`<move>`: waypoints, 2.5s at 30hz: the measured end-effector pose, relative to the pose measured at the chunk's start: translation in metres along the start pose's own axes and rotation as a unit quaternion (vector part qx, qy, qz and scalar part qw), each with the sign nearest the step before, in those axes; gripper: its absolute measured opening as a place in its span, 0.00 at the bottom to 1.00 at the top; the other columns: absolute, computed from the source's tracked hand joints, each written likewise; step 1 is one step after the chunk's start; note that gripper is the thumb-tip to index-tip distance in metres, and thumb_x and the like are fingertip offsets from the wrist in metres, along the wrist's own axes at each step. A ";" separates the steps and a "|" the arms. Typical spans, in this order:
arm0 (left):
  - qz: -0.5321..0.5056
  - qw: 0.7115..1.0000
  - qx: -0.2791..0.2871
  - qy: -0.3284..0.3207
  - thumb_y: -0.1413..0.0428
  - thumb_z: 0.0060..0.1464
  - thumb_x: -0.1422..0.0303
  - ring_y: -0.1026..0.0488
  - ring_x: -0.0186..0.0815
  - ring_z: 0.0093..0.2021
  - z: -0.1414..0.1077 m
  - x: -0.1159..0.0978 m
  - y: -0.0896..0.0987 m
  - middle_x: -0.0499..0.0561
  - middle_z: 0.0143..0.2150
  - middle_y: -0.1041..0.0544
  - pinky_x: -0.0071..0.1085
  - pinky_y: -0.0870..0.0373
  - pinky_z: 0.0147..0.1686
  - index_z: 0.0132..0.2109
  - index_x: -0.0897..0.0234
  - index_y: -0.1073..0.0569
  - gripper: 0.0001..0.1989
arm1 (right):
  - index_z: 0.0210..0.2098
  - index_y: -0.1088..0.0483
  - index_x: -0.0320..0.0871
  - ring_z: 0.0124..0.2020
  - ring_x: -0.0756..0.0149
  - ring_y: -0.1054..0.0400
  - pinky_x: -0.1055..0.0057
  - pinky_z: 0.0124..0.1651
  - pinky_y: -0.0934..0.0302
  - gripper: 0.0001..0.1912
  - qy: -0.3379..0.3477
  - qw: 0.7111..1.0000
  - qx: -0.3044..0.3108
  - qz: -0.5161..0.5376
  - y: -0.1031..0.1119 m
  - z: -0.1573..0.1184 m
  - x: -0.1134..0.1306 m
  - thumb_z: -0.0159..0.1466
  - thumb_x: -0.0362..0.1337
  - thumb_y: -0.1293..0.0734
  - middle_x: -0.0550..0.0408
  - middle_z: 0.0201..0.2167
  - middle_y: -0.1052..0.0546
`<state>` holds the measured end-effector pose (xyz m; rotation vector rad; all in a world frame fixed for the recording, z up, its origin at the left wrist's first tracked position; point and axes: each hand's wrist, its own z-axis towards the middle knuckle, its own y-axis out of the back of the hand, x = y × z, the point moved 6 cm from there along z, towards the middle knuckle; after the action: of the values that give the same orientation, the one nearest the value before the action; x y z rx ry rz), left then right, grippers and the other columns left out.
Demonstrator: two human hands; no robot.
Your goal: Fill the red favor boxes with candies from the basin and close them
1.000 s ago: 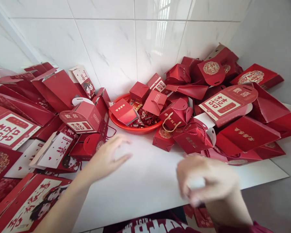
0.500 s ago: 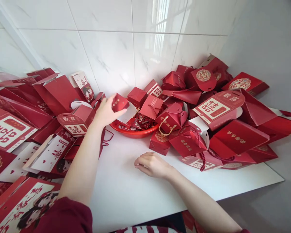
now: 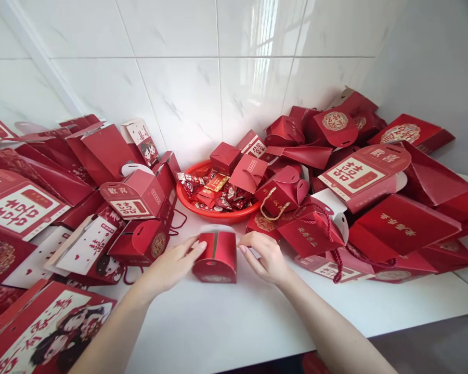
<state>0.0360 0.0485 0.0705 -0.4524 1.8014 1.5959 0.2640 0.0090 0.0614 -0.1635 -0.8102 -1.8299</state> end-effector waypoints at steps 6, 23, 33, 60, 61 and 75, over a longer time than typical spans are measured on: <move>-0.079 0.989 -0.091 -0.087 0.46 0.60 0.56 0.34 0.45 0.64 0.011 0.012 -0.019 0.58 0.63 0.31 0.46 0.38 0.64 0.59 0.59 0.35 0.23 | 0.46 0.31 0.44 0.43 0.63 0.30 0.65 0.45 0.33 0.09 -0.014 0.999 0.020 0.022 -0.007 -0.002 -0.002 0.68 0.29 0.38 0.49 0.41 0.25; -0.111 0.943 0.105 -0.295 0.59 0.62 0.60 0.37 0.53 0.62 -0.009 -0.007 -0.050 0.59 0.68 0.46 0.50 0.38 0.62 0.51 0.63 0.24 0.23 | 0.29 0.36 0.44 0.32 0.64 0.37 0.63 0.40 0.40 0.09 0.091 0.983 0.157 -0.026 -0.051 -0.006 0.040 0.64 0.28 0.42 0.56 0.24 0.26; -0.025 0.931 0.123 -0.343 0.57 0.60 0.61 0.43 0.56 0.66 -0.015 -0.019 -0.044 0.59 0.70 0.45 0.55 0.40 0.63 0.50 0.63 0.24 0.22 | 0.28 0.36 0.45 0.29 0.65 0.37 0.50 0.68 0.56 0.05 0.115 0.961 0.247 -0.047 -0.061 -0.013 0.051 0.60 0.36 0.41 0.58 0.23 0.30; 0.158 0.883 -0.018 -0.441 0.52 0.58 0.63 0.59 0.56 0.73 -0.029 -0.016 -0.040 0.50 0.74 0.49 0.60 0.59 0.68 0.61 0.55 0.29 0.24 | 0.35 0.37 0.45 0.27 0.65 0.39 0.69 0.33 0.44 0.09 -0.015 0.983 0.184 -0.011 -0.035 -0.013 -0.013 0.60 0.26 0.43 0.56 0.26 0.31; 0.172 0.863 -0.065 -0.470 0.52 0.58 0.63 0.55 0.53 0.72 -0.035 -0.020 -0.039 0.53 0.70 0.40 0.56 0.61 0.70 0.62 0.57 0.30 0.25 | 0.35 0.37 0.45 0.27 0.65 0.40 0.69 0.32 0.44 0.09 -0.016 0.984 0.179 -0.012 -0.035 -0.013 -0.013 0.61 0.26 0.43 0.56 0.26 0.32; 0.086 0.887 0.002 -0.453 0.56 0.50 0.70 0.27 0.46 0.50 -0.044 -0.039 -0.049 0.54 0.39 0.23 0.59 0.68 0.69 0.59 0.60 0.31 0.29 | 0.37 0.36 0.45 0.28 0.67 0.40 0.70 0.33 0.44 0.10 -0.052 0.984 0.171 -0.012 -0.032 -0.014 -0.018 0.64 0.25 0.44 0.57 0.28 0.32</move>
<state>0.0847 -0.0103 0.0624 0.4333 1.1211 1.5315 0.2472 0.0207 0.0277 -0.0295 -1.1903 -1.6854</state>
